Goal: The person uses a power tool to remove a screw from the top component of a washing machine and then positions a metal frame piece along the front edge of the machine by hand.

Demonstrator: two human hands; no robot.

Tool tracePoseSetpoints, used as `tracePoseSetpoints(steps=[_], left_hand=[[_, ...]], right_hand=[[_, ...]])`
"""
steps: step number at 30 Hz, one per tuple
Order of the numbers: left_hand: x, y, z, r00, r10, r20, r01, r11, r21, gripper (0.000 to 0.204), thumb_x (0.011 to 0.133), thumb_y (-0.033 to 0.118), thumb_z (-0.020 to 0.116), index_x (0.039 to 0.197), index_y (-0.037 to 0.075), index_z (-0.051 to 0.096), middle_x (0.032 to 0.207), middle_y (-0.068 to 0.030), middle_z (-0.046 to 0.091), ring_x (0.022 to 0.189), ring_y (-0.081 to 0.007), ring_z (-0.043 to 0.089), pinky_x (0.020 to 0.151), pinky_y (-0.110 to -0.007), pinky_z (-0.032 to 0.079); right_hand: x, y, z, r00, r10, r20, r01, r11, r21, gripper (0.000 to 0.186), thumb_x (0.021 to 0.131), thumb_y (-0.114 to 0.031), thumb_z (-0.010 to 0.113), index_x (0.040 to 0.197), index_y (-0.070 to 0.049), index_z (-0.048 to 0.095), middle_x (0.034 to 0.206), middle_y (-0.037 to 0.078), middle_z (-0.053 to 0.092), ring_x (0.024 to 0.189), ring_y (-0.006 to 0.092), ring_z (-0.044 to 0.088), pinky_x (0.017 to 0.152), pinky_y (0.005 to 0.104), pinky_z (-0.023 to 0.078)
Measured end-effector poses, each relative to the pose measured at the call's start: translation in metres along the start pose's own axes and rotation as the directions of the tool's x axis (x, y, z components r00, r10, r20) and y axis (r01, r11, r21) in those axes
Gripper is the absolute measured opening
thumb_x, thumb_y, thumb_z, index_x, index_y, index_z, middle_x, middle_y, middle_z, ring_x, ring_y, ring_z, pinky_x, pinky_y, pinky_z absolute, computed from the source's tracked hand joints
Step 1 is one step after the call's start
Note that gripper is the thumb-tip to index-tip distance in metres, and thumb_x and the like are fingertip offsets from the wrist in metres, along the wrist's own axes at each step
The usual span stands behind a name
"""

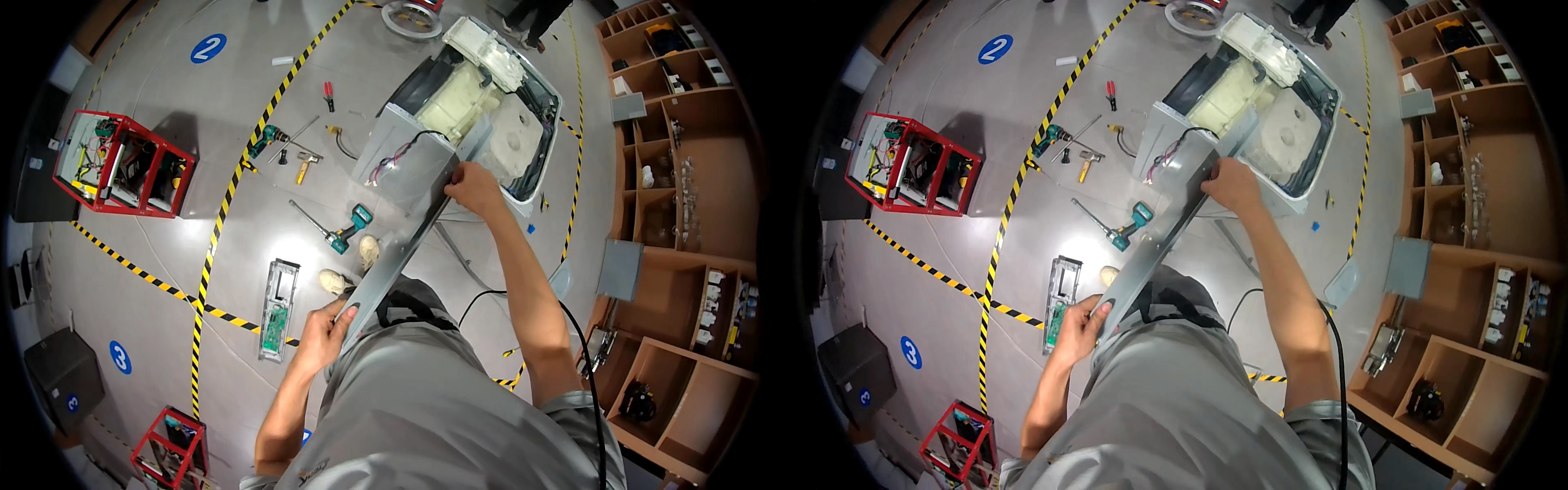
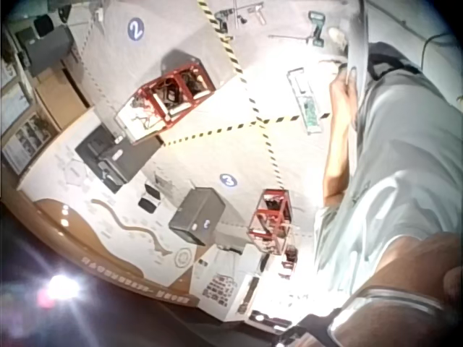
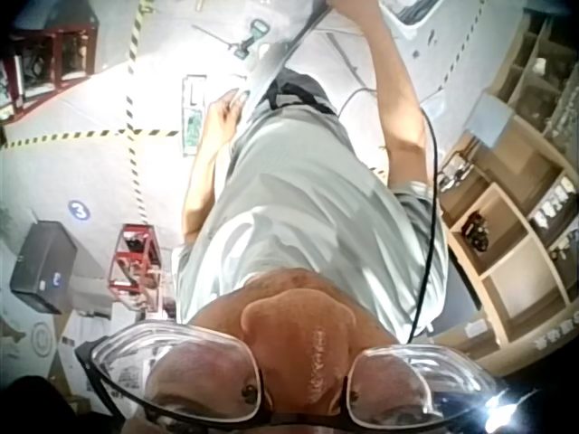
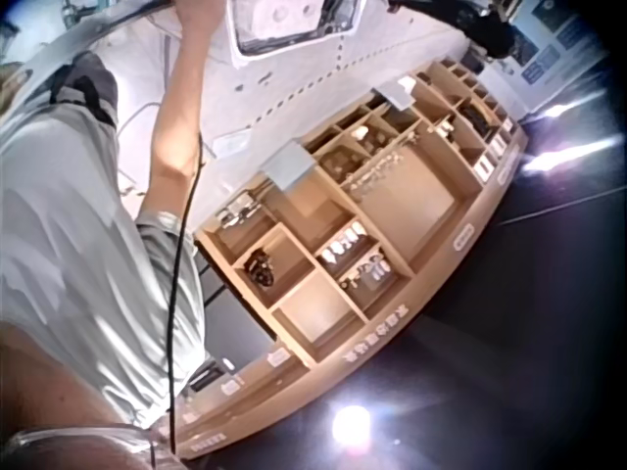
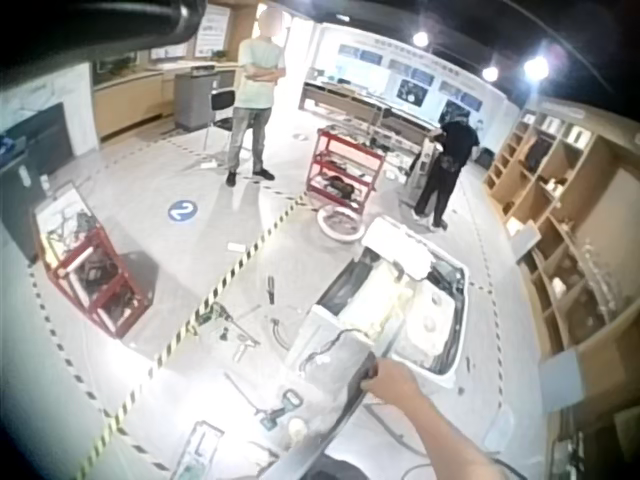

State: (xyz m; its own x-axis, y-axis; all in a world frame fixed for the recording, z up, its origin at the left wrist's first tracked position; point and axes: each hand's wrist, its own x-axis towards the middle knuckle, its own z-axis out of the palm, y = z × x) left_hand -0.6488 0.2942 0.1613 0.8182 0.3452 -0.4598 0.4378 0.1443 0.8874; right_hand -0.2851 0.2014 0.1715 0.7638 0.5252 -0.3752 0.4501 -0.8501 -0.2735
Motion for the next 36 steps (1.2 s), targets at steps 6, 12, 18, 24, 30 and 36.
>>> tracePoseSetpoints(steps=[6, 12, 18, 24, 30, 36], left_hand=[[-0.004, 0.015, -0.003, 1.000, -0.015, -0.004, 0.015, 0.998, -0.057, 0.030, 0.100, 0.023, 0.052, 0.106, -0.003, 0.064, 0.070, -0.0014, 0.065, 0.063, -0.0026, 0.048, 0.055, -0.022, 0.038], [-0.006, -0.003, -0.003, 1.000, -0.005, 0.014, 0.007, 0.985, -0.175, 0.032, 0.101, 0.024, 0.050, 0.108, -0.005, 0.063, 0.076, -0.0039, 0.066, 0.069, -0.0056, 0.057, 0.062, -0.021, 0.044], [-0.007, -0.009, -0.008, 0.999, 0.011, 0.035, -0.001, 0.968, -0.251, 0.036, 0.101, 0.025, 0.050, 0.115, -0.006, 0.060, 0.086, -0.0084, 0.067, 0.071, -0.0133, 0.065, 0.064, -0.025, 0.052], [-0.003, -0.013, -0.010, 1.000, 0.013, 0.028, -0.003, 0.948, -0.318, 0.038, 0.100, 0.029, 0.052, 0.114, -0.006, 0.061, 0.088, -0.0098, 0.067, 0.071, -0.0153, 0.066, 0.064, -0.027, 0.054], [0.019, -0.013, -0.014, 0.998, -0.018, 0.067, 0.038, 0.951, -0.308, 0.039, 0.100, 0.030, 0.051, 0.116, -0.004, 0.061, 0.089, -0.0070, 0.067, 0.069, -0.0144, 0.066, 0.059, -0.026, 0.052], [0.041, 0.010, -0.025, 0.999, -0.041, 0.034, 0.049, 0.957, -0.288, 0.036, 0.097, 0.030, 0.056, 0.107, -0.004, 0.061, 0.089, -0.0118, 0.068, 0.067, -0.0152, 0.065, 0.057, -0.027, 0.053]], right_hand=[[-0.003, 0.008, 0.003, 0.997, -0.056, -0.048, 0.066, 0.969, 0.240, 0.024, 0.074, -0.020, 0.070, 0.091, -0.003, 0.068, 0.086, 0.015, 0.070, 0.080, 0.0276, 0.068, 0.074, 0.0372, 0.053], [-0.017, 0.011, 0.004, 0.985, -0.053, -0.162, 0.146, 0.760, 0.634, 0.020, 0.086, -0.010, 0.062, 0.101, 0.002, 0.062, 0.079, 0.010, 0.067, 0.070, 0.0179, 0.068, 0.065, 0.0289, 0.053], [-0.025, 0.027, 0.019, 0.988, 0.141, 0.062, -0.104, 0.313, 0.944, 0.022, 0.095, -0.020, 0.056, 0.106, -0.001, 0.058, 0.093, 0.010, 0.064, 0.082, 0.0198, 0.065, 0.075, 0.0339, 0.054], [-0.032, -0.002, 0.053, 0.981, -0.067, 0.182, -0.187, -0.077, 0.979, 0.029, 0.099, -0.023, 0.053, 0.118, -0.002, 0.051, 0.106, 0.013, 0.063, 0.097, 0.0258, 0.064, 0.085, 0.0390, 0.053], [-0.012, -0.009, 0.054, 0.990, -0.103, 0.097, -0.123, -0.296, 0.947, 0.020, 0.096, -0.017, 0.057, 0.110, -0.003, 0.052, 0.108, 0.012, 0.063, 0.104, 0.0289, 0.063, 0.089, 0.0424, 0.053], [0.016, -0.009, 0.031, 0.973, -0.224, 0.059, -0.133, -0.328, 0.935, 0.028, 0.096, -0.019, 0.057, 0.118, -0.002, 0.051, 0.113, 0.016, 0.063, 0.101, 0.0306, 0.065, 0.089, 0.0440, 0.052]])
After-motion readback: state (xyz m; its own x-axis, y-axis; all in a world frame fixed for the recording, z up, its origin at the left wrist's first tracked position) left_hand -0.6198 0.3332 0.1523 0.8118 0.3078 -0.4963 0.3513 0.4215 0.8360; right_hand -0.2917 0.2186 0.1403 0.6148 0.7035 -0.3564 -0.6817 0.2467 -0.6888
